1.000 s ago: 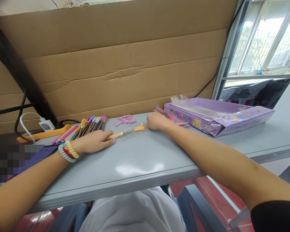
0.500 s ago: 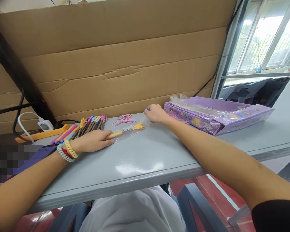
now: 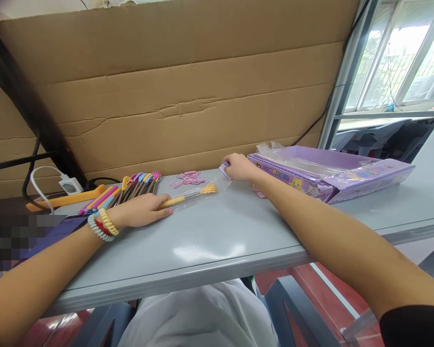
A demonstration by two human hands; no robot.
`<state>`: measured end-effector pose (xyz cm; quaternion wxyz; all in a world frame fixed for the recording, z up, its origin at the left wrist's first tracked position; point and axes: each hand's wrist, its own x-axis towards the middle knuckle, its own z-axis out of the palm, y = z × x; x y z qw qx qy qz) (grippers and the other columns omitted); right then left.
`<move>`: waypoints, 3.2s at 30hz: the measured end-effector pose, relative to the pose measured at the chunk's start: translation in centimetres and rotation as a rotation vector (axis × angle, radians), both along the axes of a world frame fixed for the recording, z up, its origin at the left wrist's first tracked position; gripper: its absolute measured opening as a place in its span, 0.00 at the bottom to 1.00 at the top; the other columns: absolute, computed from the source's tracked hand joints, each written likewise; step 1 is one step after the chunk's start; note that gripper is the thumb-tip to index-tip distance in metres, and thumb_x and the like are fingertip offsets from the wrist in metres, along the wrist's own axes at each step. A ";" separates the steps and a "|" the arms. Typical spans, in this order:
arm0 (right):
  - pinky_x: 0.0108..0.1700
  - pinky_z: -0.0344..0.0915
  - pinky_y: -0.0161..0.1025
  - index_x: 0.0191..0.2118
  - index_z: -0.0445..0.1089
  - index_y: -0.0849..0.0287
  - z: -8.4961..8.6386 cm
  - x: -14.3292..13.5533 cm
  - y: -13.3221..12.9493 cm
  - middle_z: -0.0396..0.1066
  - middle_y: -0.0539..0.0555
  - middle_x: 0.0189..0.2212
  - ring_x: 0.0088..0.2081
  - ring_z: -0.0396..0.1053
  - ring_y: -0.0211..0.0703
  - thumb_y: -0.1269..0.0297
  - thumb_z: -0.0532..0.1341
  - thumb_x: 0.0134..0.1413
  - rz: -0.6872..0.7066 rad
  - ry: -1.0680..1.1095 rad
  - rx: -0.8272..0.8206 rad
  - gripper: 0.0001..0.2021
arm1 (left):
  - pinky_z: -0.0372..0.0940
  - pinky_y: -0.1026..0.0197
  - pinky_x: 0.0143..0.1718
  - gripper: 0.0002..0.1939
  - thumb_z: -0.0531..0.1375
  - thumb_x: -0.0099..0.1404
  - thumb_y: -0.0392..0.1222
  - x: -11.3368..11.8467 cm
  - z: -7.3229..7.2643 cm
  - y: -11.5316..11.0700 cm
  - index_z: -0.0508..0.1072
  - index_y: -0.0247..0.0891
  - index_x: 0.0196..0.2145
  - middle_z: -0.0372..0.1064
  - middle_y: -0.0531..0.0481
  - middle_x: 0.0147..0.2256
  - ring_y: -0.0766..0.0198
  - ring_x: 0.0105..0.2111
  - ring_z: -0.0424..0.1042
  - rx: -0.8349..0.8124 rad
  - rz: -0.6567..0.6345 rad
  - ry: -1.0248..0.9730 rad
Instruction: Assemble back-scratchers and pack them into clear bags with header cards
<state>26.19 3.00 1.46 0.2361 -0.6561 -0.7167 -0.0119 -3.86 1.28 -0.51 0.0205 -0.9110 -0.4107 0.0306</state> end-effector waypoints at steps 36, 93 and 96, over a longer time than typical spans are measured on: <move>0.24 0.62 0.29 0.32 0.65 0.61 -0.4 -0.7 -0.4 0.73 0.53 0.31 0.22 0.70 0.34 0.68 0.60 0.52 0.005 0.235 -0.127 0.03 | 0.56 0.59 0.28 0.21 0.45 0.65 0.58 0.0 0.1 -0.1 0.66 0.39 0.39 0.69 0.46 0.29 0.58 0.27 0.69 -0.012 -0.014 -0.025; 0.25 0.54 0.32 0.23 0.64 0.59 0.5 -0.3 -0.9 0.68 0.48 0.22 0.26 0.64 0.35 0.66 0.67 0.35 -0.190 0.258 0.074 0.09 | 0.56 0.59 0.27 0.20 0.45 0.65 0.58 0.0 0.1 -0.2 0.64 0.39 0.36 0.69 0.46 0.29 0.58 0.27 0.68 0.015 -0.024 -0.015; 0.27 0.57 0.33 0.31 0.68 0.59 0.3 -0.4 -0.7 0.70 0.49 0.25 0.28 0.66 0.36 0.67 0.69 0.33 -0.191 0.276 0.057 0.14 | 0.56 0.59 0.27 0.20 0.45 0.65 0.58 0.0 0.1 -0.2 0.65 0.39 0.36 0.69 0.46 0.29 0.58 0.27 0.68 0.013 -0.024 -0.014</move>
